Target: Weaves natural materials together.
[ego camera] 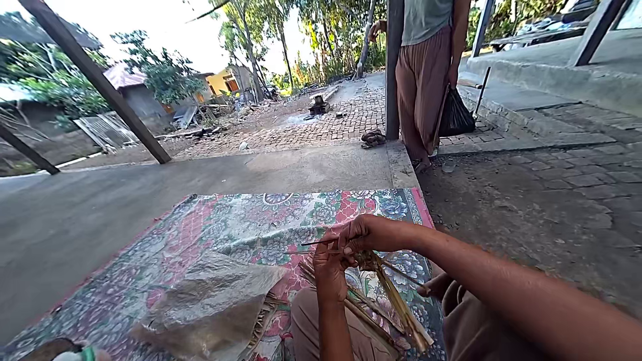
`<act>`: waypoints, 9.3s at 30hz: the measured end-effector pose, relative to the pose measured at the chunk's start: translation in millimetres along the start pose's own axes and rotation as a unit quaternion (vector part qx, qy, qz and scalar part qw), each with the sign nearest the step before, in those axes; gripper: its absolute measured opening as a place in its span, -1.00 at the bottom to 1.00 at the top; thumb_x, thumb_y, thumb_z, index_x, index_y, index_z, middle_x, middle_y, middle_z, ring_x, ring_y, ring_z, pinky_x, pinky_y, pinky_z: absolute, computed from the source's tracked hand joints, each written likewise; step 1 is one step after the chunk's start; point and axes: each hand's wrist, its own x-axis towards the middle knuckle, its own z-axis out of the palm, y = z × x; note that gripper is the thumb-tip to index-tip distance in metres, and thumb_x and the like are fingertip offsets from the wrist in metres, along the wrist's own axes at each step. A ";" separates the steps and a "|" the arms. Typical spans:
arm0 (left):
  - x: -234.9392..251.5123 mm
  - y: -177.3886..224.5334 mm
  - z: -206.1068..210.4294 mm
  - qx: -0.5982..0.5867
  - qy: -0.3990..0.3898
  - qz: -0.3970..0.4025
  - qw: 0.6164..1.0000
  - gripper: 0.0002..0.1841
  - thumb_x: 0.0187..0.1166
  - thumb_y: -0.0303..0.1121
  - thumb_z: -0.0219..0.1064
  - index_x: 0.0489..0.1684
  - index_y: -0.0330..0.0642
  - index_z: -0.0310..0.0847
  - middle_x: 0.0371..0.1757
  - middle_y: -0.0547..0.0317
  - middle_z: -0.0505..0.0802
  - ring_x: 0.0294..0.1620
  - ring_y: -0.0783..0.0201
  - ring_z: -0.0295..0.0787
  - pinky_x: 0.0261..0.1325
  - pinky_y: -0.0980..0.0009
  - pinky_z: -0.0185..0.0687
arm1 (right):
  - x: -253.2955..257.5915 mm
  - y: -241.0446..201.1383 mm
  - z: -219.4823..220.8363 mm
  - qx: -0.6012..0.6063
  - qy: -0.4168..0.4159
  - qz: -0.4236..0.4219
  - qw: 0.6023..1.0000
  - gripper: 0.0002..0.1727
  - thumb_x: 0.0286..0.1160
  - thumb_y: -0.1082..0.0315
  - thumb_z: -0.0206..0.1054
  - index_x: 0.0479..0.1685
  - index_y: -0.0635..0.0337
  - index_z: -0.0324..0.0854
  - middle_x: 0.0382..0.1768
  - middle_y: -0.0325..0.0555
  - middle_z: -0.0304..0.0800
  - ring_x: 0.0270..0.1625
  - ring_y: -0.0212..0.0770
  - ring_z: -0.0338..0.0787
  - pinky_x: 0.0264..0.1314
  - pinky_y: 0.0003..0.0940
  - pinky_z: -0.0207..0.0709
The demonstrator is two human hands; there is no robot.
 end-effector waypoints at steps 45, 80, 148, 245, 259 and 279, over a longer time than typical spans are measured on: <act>7.3 -0.8 5.0 0.199 -0.081 -0.087 0.973 -0.92 0.58 -0.64 0.22 -0.16 -0.40 0.62 -0.43 0.13 0.84 -0.46 0.41 0.76 -0.36 0.53 0.69 | -33.4 11.8 -4.3 -0.457 0.148 -0.076 0.874 -0.88 0.44 0.47 0.46 -0.16 0.05 0.84 -0.26 -0.13 0.87 -0.03 -0.03 0.88 0.59 0.47 0.26; 0.0 -6.4 28.0 0.010 -0.007 -0.059 0.998 -0.87 0.62 -0.60 0.19 -0.08 -0.36 0.67 -0.31 0.02 0.87 -0.32 0.20 0.89 -0.17 0.25 0.88 | -41.9 -8.3 -35.5 -0.202 0.076 0.096 0.972 -0.86 0.64 0.46 0.32 -0.24 0.25 0.78 -0.49 -0.13 0.70 -0.43 -0.26 0.64 -0.25 -0.22 0.56; 3.3 -0.6 29.6 0.068 0.078 -0.024 0.994 -0.83 0.63 -0.64 0.20 0.00 -0.50 0.69 -0.30 -0.01 0.89 -0.35 0.24 0.89 -0.23 0.32 0.88 | -31.9 -11.3 -14.3 0.005 0.097 0.060 0.993 -0.93 0.56 0.46 0.42 -0.23 0.27 0.78 -0.40 -0.22 0.83 -0.36 -0.51 0.73 -0.18 -0.57 0.61; 2.9 17.9 43.0 0.303 -0.013 0.082 0.949 -0.60 0.68 -0.33 0.30 0.48 -0.09 0.59 0.53 0.18 0.64 0.41 0.29 0.63 0.36 0.29 0.63 | -16.0 -23.6 -25.9 -0.096 0.250 0.061 0.962 -0.85 0.46 0.42 0.49 -0.40 0.31 0.72 -0.49 -0.10 0.72 -0.43 -0.29 0.66 -0.23 -0.24 0.57; 6.1 3.3 29.0 0.158 -0.029 0.131 0.978 -0.82 0.45 -0.58 0.42 -0.16 -0.06 0.64 0.05 0.18 0.78 -0.09 0.35 0.76 -0.07 0.41 0.77 | -10.1 -27.5 -19.1 0.079 0.191 0.081 0.975 -0.89 0.63 0.45 0.35 -0.23 0.33 0.67 -0.48 -0.18 0.77 -0.47 -0.46 0.70 -0.28 -0.55 0.60; 2.3 15.2 28.1 0.074 -0.040 -0.001 0.996 -0.84 0.55 -0.61 0.29 -0.01 -0.38 0.73 -0.12 -0.07 0.90 -0.25 0.25 0.90 -0.22 0.37 0.85 | -17.0 -12.3 -19.9 0.029 0.129 -0.087 0.987 -0.84 0.57 0.58 0.32 -0.03 0.31 0.77 -0.23 -0.14 0.88 -0.31 -0.40 0.81 -0.15 -0.46 0.76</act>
